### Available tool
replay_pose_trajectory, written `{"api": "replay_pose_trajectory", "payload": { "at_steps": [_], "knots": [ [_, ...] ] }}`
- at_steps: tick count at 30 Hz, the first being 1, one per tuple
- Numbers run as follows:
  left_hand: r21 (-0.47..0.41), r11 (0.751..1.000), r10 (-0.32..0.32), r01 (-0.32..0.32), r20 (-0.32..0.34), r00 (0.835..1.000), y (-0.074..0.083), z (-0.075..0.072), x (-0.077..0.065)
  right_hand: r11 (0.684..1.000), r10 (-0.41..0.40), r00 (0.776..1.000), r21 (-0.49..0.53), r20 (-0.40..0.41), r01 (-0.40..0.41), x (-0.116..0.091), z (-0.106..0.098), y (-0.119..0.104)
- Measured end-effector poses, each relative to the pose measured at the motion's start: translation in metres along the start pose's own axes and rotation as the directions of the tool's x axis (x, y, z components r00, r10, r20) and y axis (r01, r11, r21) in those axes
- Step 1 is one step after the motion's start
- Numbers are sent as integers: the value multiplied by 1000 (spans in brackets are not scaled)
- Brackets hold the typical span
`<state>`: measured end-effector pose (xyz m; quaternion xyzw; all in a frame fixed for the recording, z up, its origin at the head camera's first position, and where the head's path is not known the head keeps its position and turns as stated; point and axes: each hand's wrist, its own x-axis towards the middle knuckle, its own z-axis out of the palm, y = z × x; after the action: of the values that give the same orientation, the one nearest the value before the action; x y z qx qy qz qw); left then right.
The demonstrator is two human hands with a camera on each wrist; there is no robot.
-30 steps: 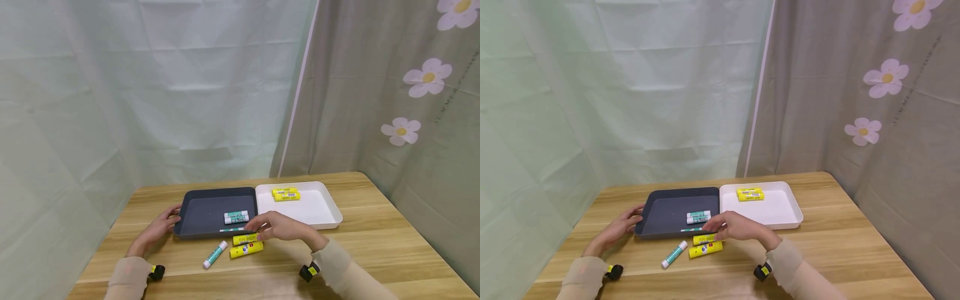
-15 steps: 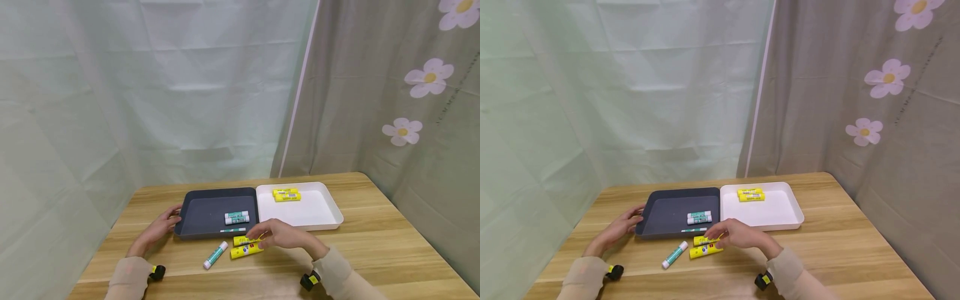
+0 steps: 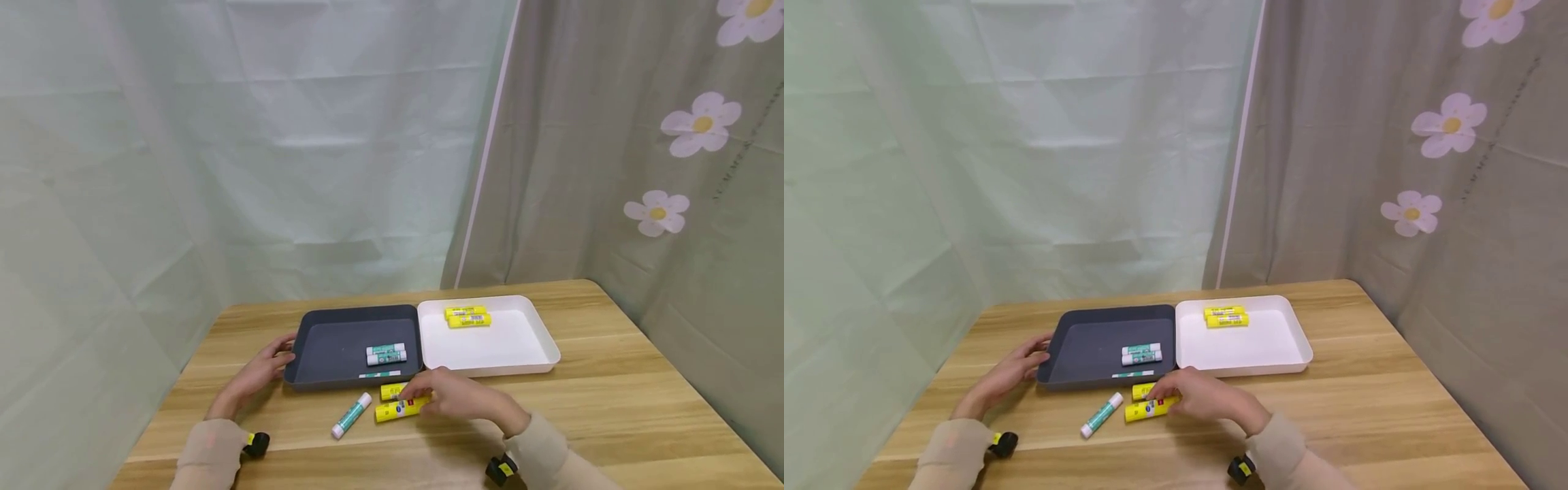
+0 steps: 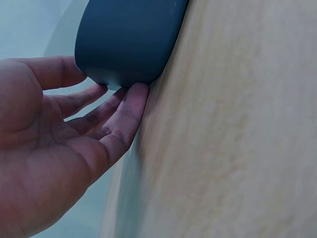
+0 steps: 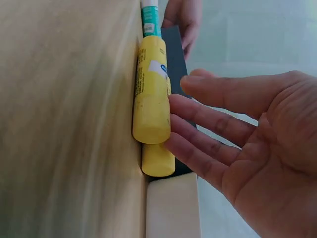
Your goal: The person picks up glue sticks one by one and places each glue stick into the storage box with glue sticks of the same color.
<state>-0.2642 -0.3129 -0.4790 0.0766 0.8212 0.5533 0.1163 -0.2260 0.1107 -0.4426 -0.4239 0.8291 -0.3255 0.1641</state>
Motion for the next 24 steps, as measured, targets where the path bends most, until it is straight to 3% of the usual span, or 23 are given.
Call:
{"api": "replay_pose_trajectory", "payload": {
  "at_steps": [9, 13, 19, 24],
  "knots": [
    [-3, 1000, -4, 4, -1, 1000, 1, -1, 1, 988, 21, 1000, -155, -13, -23, 4, 11, -2],
    [-4, 1000, -5, 5, -3, 1000, 2, -1, 0, 976, -10, 1000, -219, -21, 5, 4, 13, -1],
    [8, 1000, -7, 7, 2, 1000, 3, -1, -1, 974, -19, 1000, -227, -8, 17, 3, 15, -3],
    [7, 1000, -5, 5, 2, 1000, 2, -1, -1, 977, 26, 1000, -212, 3, -25, 3, 15, -6]
  ]
}}
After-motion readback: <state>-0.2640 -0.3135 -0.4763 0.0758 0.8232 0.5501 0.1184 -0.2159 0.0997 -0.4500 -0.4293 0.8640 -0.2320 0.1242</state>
